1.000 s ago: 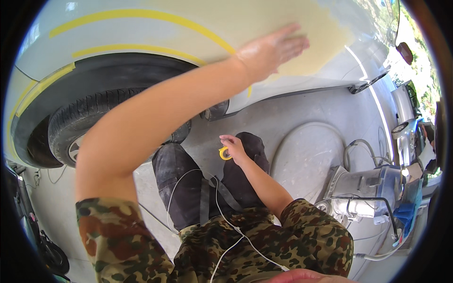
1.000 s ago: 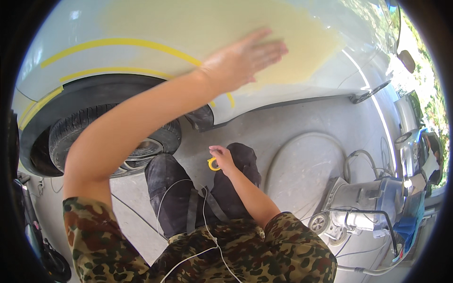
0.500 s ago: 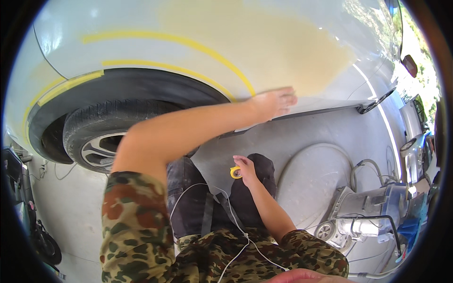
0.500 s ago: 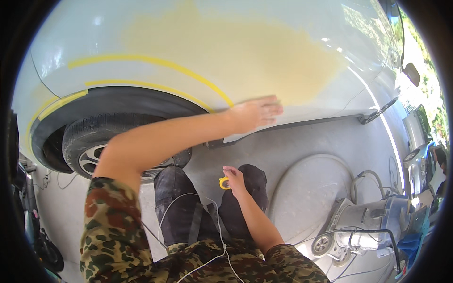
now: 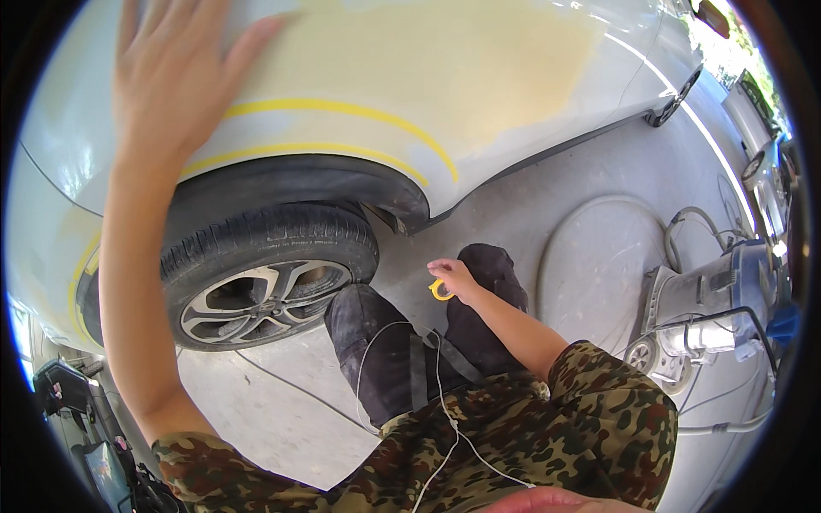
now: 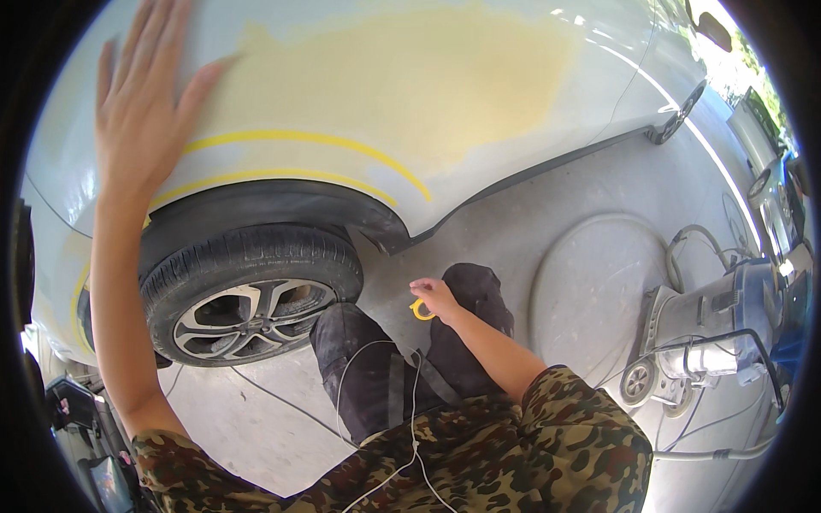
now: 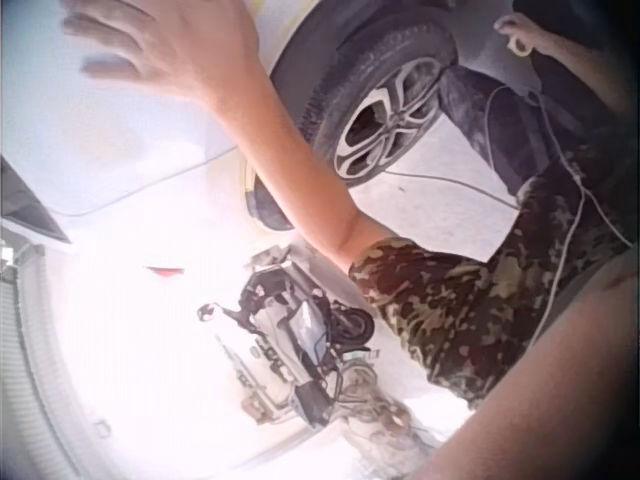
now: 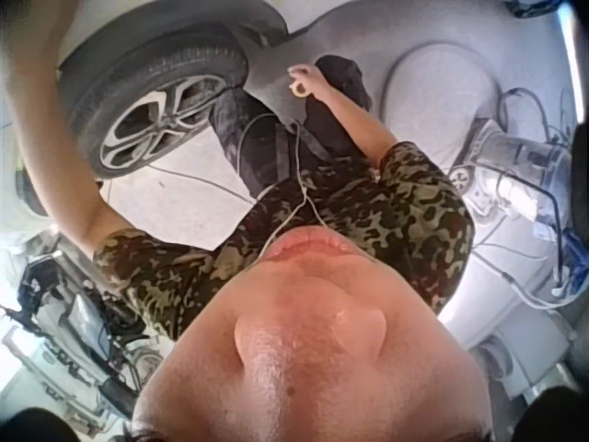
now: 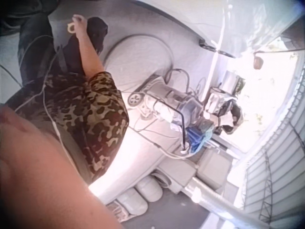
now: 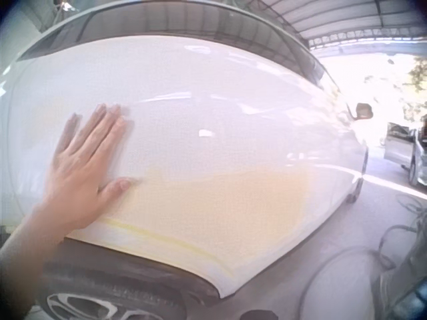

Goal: The person applies yellow masking tape along the lower edge of a white car's rear bumper and wheel arch. They press the tape firmly to ensure adhesion, then remove a short piece and reapply it to adjust the placement.

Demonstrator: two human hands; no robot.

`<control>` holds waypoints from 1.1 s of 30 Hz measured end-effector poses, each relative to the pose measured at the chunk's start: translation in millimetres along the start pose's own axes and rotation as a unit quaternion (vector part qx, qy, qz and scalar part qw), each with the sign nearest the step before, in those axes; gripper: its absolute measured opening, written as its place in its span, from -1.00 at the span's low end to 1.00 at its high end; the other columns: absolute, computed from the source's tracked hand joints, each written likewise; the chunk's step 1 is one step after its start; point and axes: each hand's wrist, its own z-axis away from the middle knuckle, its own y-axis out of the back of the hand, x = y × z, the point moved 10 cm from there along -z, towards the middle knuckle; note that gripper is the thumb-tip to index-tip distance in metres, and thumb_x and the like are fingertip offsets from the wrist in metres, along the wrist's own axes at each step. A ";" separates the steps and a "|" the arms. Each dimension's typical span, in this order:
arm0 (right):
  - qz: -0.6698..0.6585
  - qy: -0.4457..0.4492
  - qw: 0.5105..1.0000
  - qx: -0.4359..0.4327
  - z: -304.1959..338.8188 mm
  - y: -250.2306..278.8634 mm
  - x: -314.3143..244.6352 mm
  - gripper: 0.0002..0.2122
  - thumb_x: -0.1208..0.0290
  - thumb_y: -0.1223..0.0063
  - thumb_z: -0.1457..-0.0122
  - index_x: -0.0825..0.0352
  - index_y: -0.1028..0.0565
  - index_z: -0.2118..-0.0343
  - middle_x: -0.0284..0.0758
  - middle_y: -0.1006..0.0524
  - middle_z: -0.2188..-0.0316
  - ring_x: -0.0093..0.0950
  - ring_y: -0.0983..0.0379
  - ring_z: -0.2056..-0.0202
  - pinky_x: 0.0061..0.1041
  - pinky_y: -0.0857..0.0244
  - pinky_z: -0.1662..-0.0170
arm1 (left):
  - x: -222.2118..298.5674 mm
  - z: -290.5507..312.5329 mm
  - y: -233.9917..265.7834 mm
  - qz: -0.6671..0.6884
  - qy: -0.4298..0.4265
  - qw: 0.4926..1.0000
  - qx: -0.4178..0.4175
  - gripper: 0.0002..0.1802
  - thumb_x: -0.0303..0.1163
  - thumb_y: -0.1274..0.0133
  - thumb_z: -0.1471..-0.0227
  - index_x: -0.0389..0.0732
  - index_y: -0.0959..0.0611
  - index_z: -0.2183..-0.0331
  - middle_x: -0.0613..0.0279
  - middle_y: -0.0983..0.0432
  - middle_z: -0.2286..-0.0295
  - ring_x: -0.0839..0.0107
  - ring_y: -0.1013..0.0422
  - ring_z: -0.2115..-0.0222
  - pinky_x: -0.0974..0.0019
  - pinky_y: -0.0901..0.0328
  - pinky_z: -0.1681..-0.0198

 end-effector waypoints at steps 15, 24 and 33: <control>-0.105 -0.061 0.992 0.023 10.9 5.1 7.4 -0.73 0.25 -0.24 -0.27 0.35 -0.63 0.11 -0.49 -0.46 0.43 -0.69 -0.30 0.50 -0.63 -0.15 0.48 | -12.0 50.1 -14.4 -0.009 -0.060 0.996 -0.071 -0.05 0.18 -0.06 -0.16 0.03 -0.19 -0.44 0.36 -0.11 -0.42 0.31 0.01 -0.44 -0.13 0.18 -0.48; -0.154 -0.050 0.986 0.032 3.6 8.7 -0.5 -0.72 0.25 -0.30 -0.23 0.35 -0.62 0.12 -0.47 -0.44 0.44 -0.67 -0.31 0.49 -0.61 -0.12 0.50 | 118.9 69.1 -38.3 0.133 -0.239 0.946 -0.175 0.06 0.13 -0.23 0.01 -0.03 -0.23 -0.41 0.43 -0.08 -0.43 0.40 0.01 -0.44 -0.10 0.11 -0.47; -0.136 -0.057 0.989 0.022 -17.0 19.0 12.5 -0.71 0.24 -0.30 -0.21 0.34 -0.63 0.13 -0.46 -0.47 0.43 -0.64 -0.34 0.48 -0.58 -0.15 0.48 | 165.3 85.8 -49.9 0.122 -0.255 0.944 -0.168 -0.01 0.10 -0.29 0.05 0.01 -0.36 -0.35 0.47 -0.16 -0.39 0.46 -0.06 -0.40 -0.06 0.06 -0.46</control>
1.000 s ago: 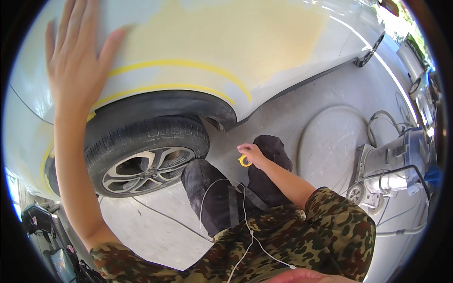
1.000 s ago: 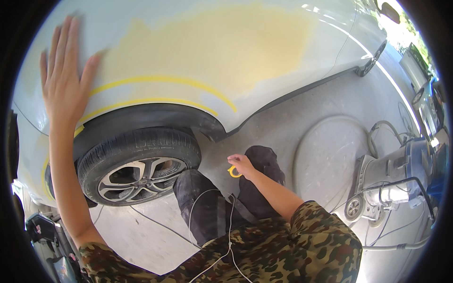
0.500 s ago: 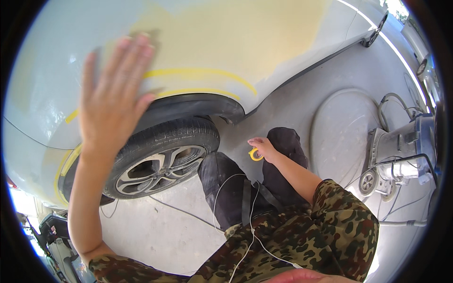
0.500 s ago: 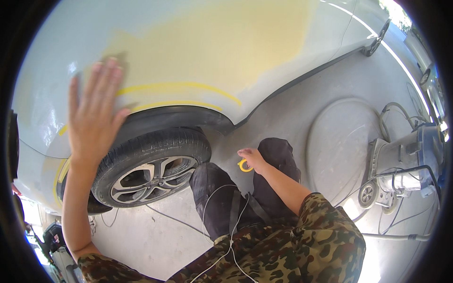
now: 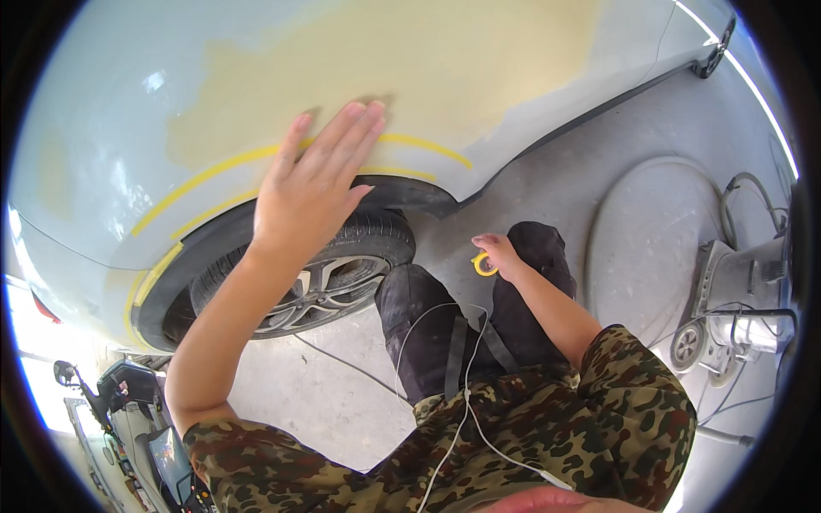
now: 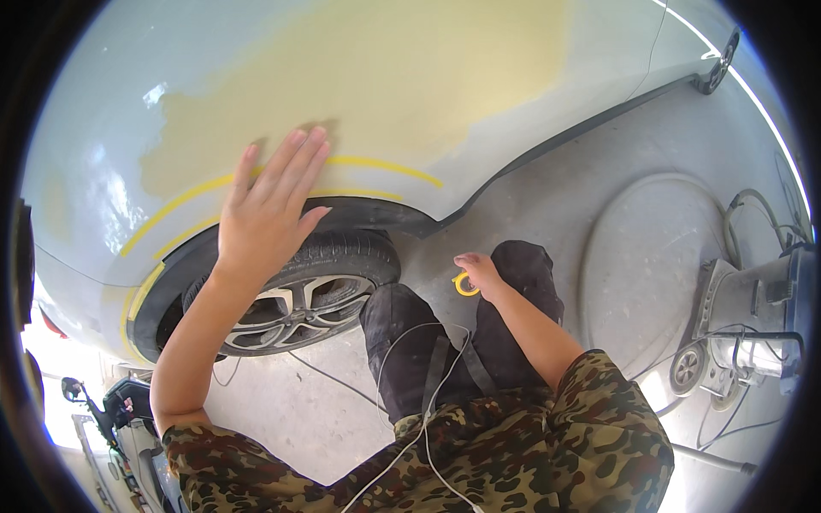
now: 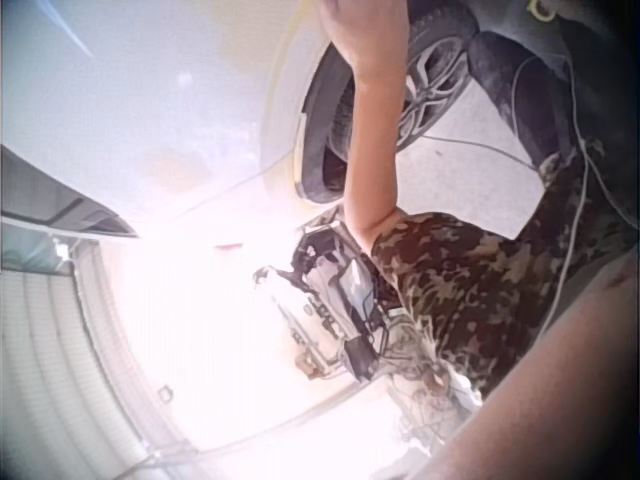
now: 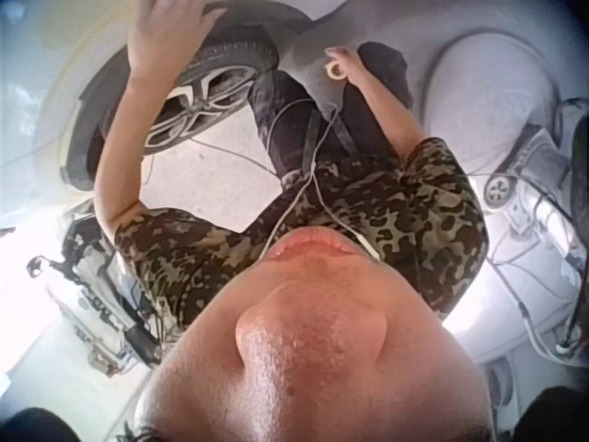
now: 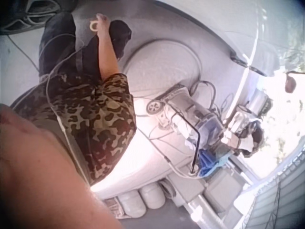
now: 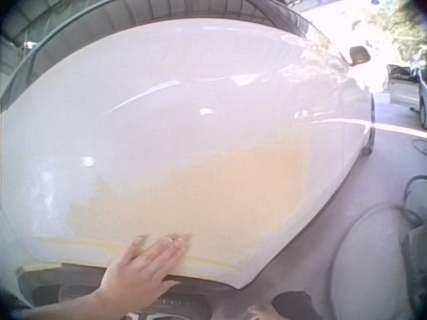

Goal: The person applies yellow masking tape along the lower edge of a white car's rear bumper and wheel arch. They press the tape firmly to ensure adhesion, then remove a short piece and reapply it to adjust the placement.

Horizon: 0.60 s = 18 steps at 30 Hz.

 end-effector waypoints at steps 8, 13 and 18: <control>-0.007 -0.009 1.000 -0.012 -4.6 -3.5 2.7 -0.69 0.22 -0.27 -0.21 0.35 -0.64 0.12 -0.43 -0.49 0.42 -0.61 -0.36 0.44 -0.55 -0.19 0.46 | -36.1 51.3 2.5 -0.032 0.073 0.997 0.004 -0.12 0.09 -0.29 0.03 0.11 -0.46 -0.31 0.55 -0.26 -0.35 0.45 -0.11 -0.38 -0.08 0.14 -0.46; -0.007 -0.014 1.000 -0.026 -3.1 -12.1 -4.3 -0.69 0.21 -0.26 -0.22 0.36 -0.64 0.13 -0.42 -0.49 0.42 -0.60 -0.33 0.49 -0.53 -0.18 0.49 | -13.3 35.4 -8.2 -0.011 0.036 0.999 -0.030 -0.08 0.10 -0.30 0.01 -0.06 -0.43 -0.31 0.34 -0.23 -0.36 0.26 -0.09 -0.39 -0.30 0.21 -0.42; -0.037 -0.011 0.999 -0.033 -3.3 -9.2 -12.0 -0.70 0.21 -0.25 -0.22 0.35 -0.64 0.15 -0.42 -0.46 0.47 -0.60 -0.28 0.56 -0.53 -0.15 0.50 | 34.9 -8.4 -24.5 -0.011 -0.044 0.997 -0.062 -0.08 0.11 -0.25 -0.03 -0.02 -0.40 -0.34 0.41 -0.18 -0.39 0.41 0.00 -0.43 -0.22 0.24 -0.45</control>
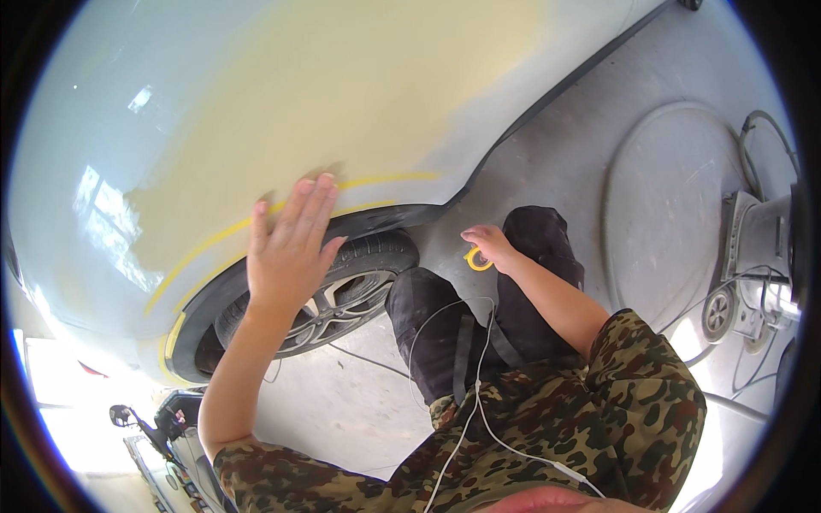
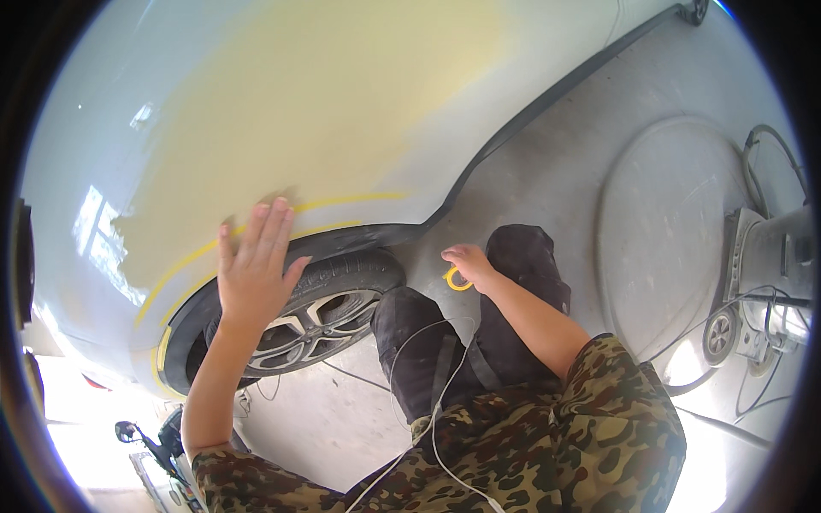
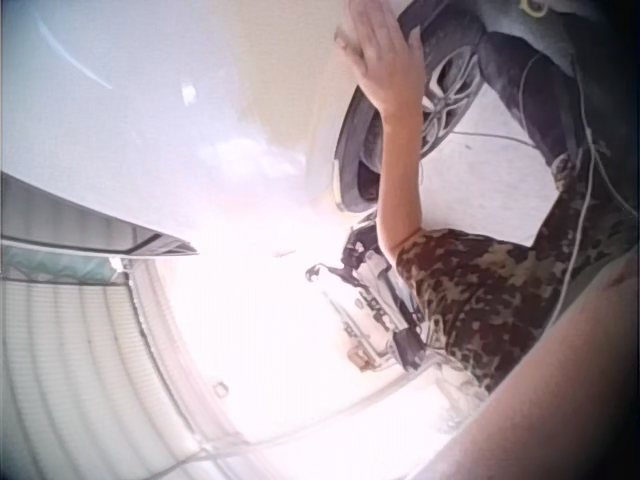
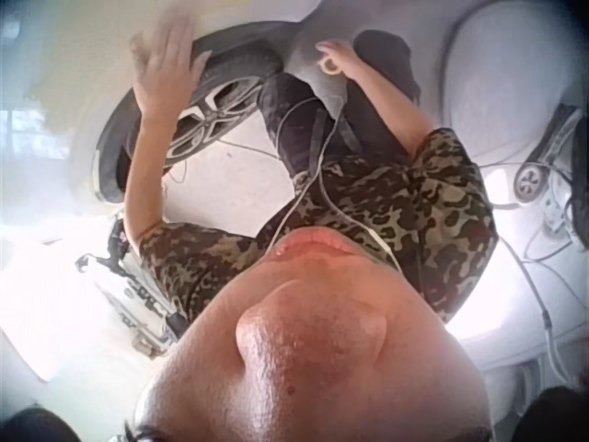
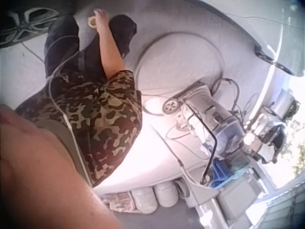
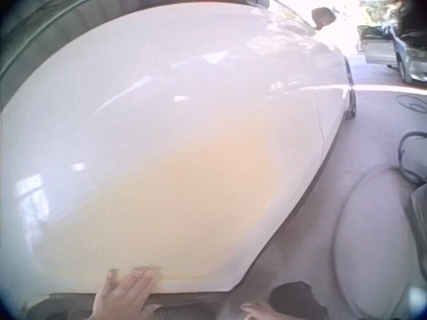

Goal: The person applies yellow masking tape along the lower edge of a white car's rear bumper and wheel arch. They press the tape firmly to ensure adhesion, then remove a short piece and reapply it to adjust the placement.

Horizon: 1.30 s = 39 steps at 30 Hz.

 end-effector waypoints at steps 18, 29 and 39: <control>-0.066 0.034 0.996 0.049 25.6 17.6 -21.9 -0.69 0.23 -0.23 -0.23 0.40 -0.65 0.16 -0.42 -0.49 0.47 -0.60 -0.34 0.48 -0.52 -0.21 0.43 | 111.2 -171.4 -9.2 -0.024 -0.149 0.988 -0.014 -0.03 0.16 -0.04 -0.21 -0.21 -0.17 -0.42 0.17 0.10 -0.46 0.27 0.18 -0.47 0.10 0.22 -0.50; -0.087 0.009 0.991 0.106 111.0 5.5 -4.7 -0.71 0.13 -0.23 -0.26 0.32 -0.62 0.25 -0.49 -0.41 0.53 -0.67 -0.23 0.57 -0.53 -0.07 0.53 | 183.4 -296.6 1.7 0.117 -0.175 0.977 0.037 -0.16 0.13 0.03 -0.29 -0.09 -0.23 -0.41 0.05 0.09 -0.46 0.07 0.12 -0.46 0.01 0.18 -0.49; -0.019 -0.138 0.966 0.219 288.8 3.3 0.0 -0.68 0.14 -0.25 -0.28 0.38 -0.62 0.26 -0.49 -0.39 0.55 -0.64 -0.27 0.56 -0.52 -0.11 0.51 | 273.0 90.3 -151.0 0.694 0.067 0.624 -0.352 -0.34 0.12 0.08 -0.32 -0.04 -0.47 -0.28 -0.07 -0.47 -0.18 -0.06 -0.40 -0.17 0.00 -0.28 -0.24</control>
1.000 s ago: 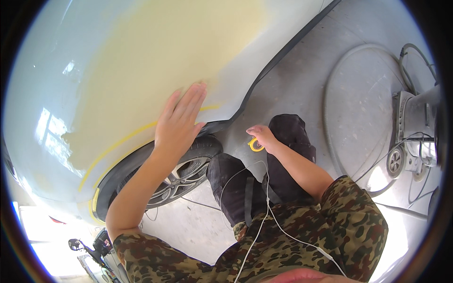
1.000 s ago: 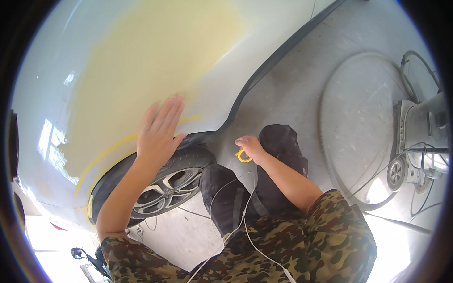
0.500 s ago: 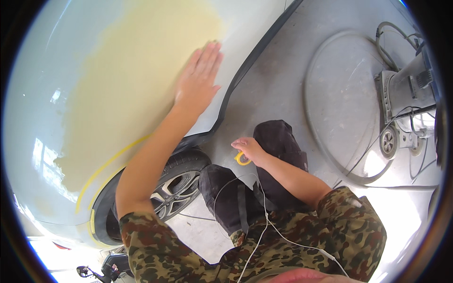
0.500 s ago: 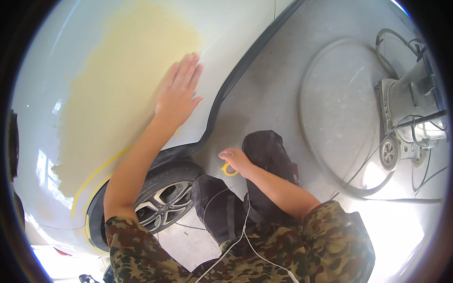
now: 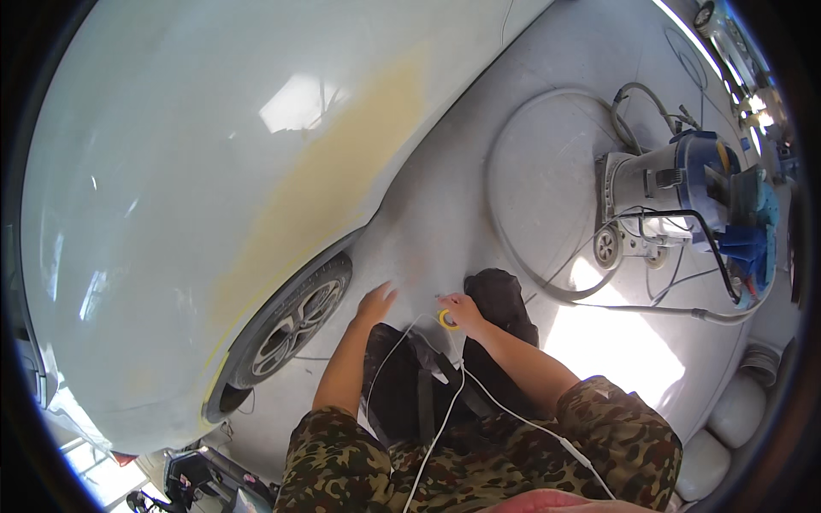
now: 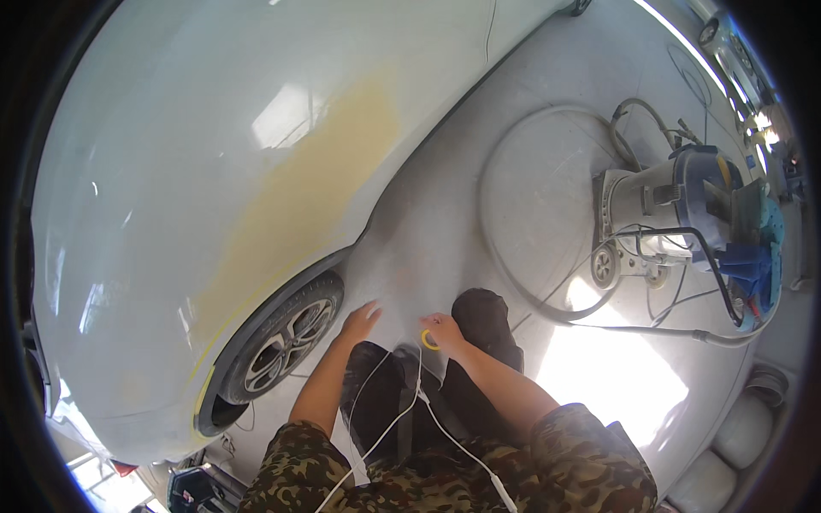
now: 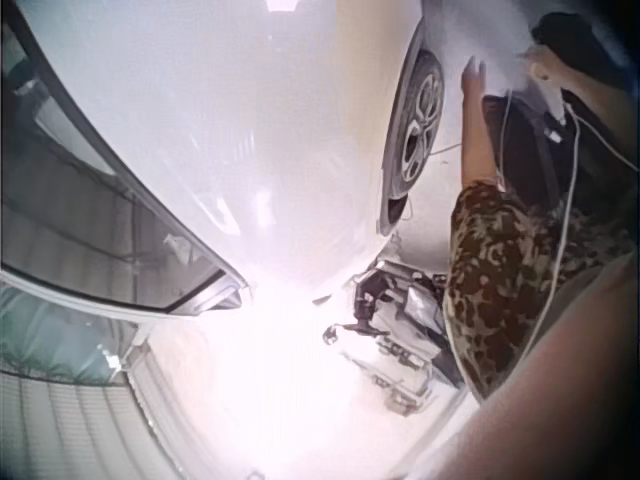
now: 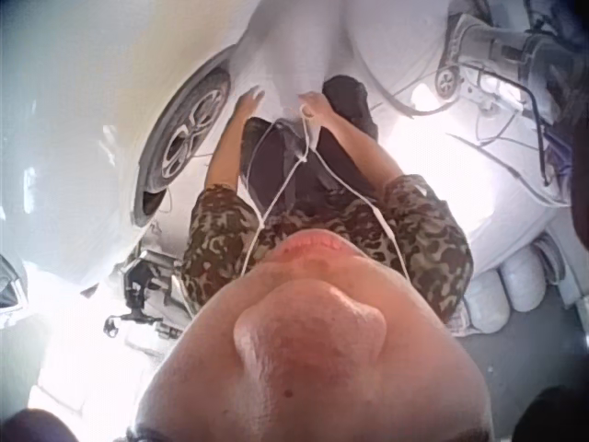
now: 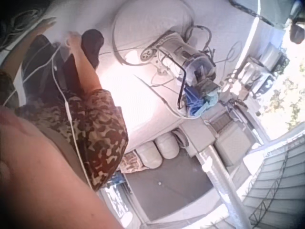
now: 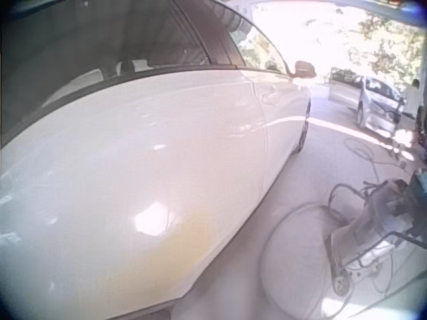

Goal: The person applies yellow masking tape along the lower edge of a white car's rear bumper and wheel arch. They press the tape firmly to ensure adhesion, then remove a short piece and reapply it to adjust the placement.

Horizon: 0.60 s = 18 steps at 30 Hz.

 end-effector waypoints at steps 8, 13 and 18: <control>0.260 0.030 0.964 -0.046 119.0 34.3 5.4 -0.60 0.03 -0.20 -0.25 0.34 -0.57 0.45 -0.35 -0.46 0.59 -0.53 -0.40 0.56 -0.38 -0.25 0.46 | -207.0 567.8 -120.6 0.032 0.484 0.873 -0.049 -0.30 0.13 0.10 -0.34 -0.36 -0.60 -0.08 -0.21 -0.62 0.04 -0.07 -0.56 0.04 -0.06 -0.46 0.01; 0.403 -0.032 0.915 -0.022 147.7 34.6 -12.5 -0.53 -0.09 -0.15 -0.26 0.31 -0.49 0.47 -0.30 -0.51 0.55 -0.42 -0.48 0.47 -0.33 -0.33 0.35 | -121.9 696.1 -323.7 0.414 0.548 0.724 0.058 -0.34 0.10 0.12 -0.35 -0.37 -0.70 0.15 -0.02 -0.70 0.36 0.19 -0.62 0.38 0.08 -0.44 0.20; 0.639 0.053 0.768 -0.011 173.4 -16.4 -29.7 -0.42 -0.16 -0.08 -0.24 0.32 -0.58 -0.03 -0.07 -0.67 0.07 -0.11 -0.59 -0.02 -0.18 -0.42 -0.10 | 10.7 711.7 -498.0 0.507 0.493 0.706 0.037 -0.37 0.13 0.16 -0.36 -0.24 -0.64 -0.02 0.02 -0.69 0.25 0.21 -0.60 0.20 0.03 -0.40 0.06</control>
